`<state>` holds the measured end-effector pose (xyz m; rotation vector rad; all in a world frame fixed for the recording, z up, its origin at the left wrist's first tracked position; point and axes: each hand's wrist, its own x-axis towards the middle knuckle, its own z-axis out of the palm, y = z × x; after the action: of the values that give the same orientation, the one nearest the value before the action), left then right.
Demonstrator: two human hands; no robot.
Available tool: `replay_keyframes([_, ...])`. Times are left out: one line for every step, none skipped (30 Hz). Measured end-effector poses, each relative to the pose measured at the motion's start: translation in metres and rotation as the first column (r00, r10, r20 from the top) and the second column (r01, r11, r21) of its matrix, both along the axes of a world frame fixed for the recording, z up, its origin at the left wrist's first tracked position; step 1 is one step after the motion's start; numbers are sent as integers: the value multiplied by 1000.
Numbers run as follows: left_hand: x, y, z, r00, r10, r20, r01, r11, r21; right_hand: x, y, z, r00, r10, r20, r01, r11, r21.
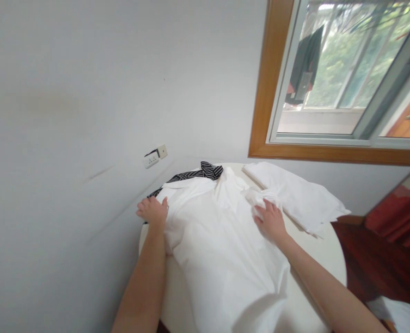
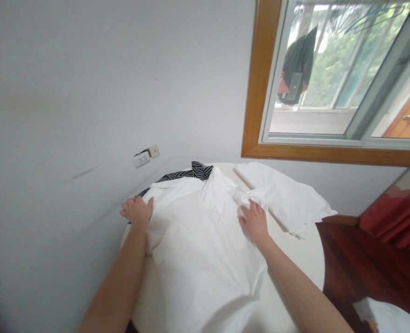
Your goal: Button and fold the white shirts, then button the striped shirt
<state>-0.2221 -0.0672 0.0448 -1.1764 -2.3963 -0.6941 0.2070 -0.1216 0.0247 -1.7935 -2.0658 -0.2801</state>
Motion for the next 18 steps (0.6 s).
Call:
replay_keyframes([-2, 0, 0, 1000, 6, 22, -6, 1000, -5, -1, -2, 0, 999, -35, 7, 35, 999, 31])
replay_keyframes([-4, -1, 0, 999, 2, 46, -3, 1000, 3, 0, -2, -1, 998, -59, 8, 59, 997, 50])
replay_keyframes([-6, 0, -1, 998, -8, 68, 6, 1000, 31, 1, -2, -3, 997, -72, 4, 72, 996, 55])
replay_keyframes([-8, 0, -1, 995, -19, 93, 11, 996, 84, 3, 0, -4, 997, -71, 0, 71, 996, 48])
replay_keyframes([-9, 1, 0, 992, -37, 124, 17, 987, 158, 6, 2, -6, 998, -64, -4, 64, 997, 35])
replay_keyframes([-11, 2, 1, 984, -64, 164, 22, 969, 247, 8, 4, -7, 999, -51, -6, 51, 998, 21])
replay_keyframes([-13, 2, 3, 972, -100, 213, 21, 939, 343, 11, 5, -9, 999, -37, -7, 37, 999, 10])
replay_keyframes([-16, 3, 5, 954, -138, 268, 7, 899, 438, 13, 7, -10, 1000, -22, -5, 22, 1000, 2])
replay_keyframes([-20, 3, 8, 932, -172, 320, -24, 851, 525, 14, 8, -11, 1000, -13, -1, 13, 1000, -3])
replay_keyframes([-24, 2, 10, 910, -195, 367, -70, 799, 597, 15, 9, -11, 1000, -11, 5, 11, 1000, -7])
replay_keyframes([-28, 1, 13, 891, -201, 408, -129, 749, 649, 16, 10, -11, 1000, -15, 13, 15, 1000, -8])
replay_keyframes([-33, -1, 15, 876, -190, 444, -192, 706, 682, 15, 10, -11, 1000, -19, 21, 19, 1000, -9])
replay_keyframes([-37, -3, 16, 865, -172, 472, -246, 673, 697, 15, 10, -11, 999, -22, 30, 23, 1000, -9])
replay_keyframes([-42, -5, 17, 857, -155, 492, -283, 656, 700, 14, 10, -11, 999, -24, 36, 24, 1000, -9])
replay_keyframes([-45, -7, 17, 849, -146, 508, -302, 655, 693, 14, 9, -10, 999, -25, 40, 25, 1000, -11])
replay_keyframes([-47, -9, 17, 838, -150, 524, -305, 668, 679, 13, 9, -9, 999, -24, 40, 24, 1000, -14])
replay_keyframes([-48, -10, 17, 822, -172, 543, -292, 691, 662, 13, 9, -9, 999, -22, 39, 23, 1000, -18])
replay_keyframes([-48, -11, 17, 805, -224, 550, -242, 721, 649, 12, 9, -8, 999, -20, 37, 21, 1000, -21])
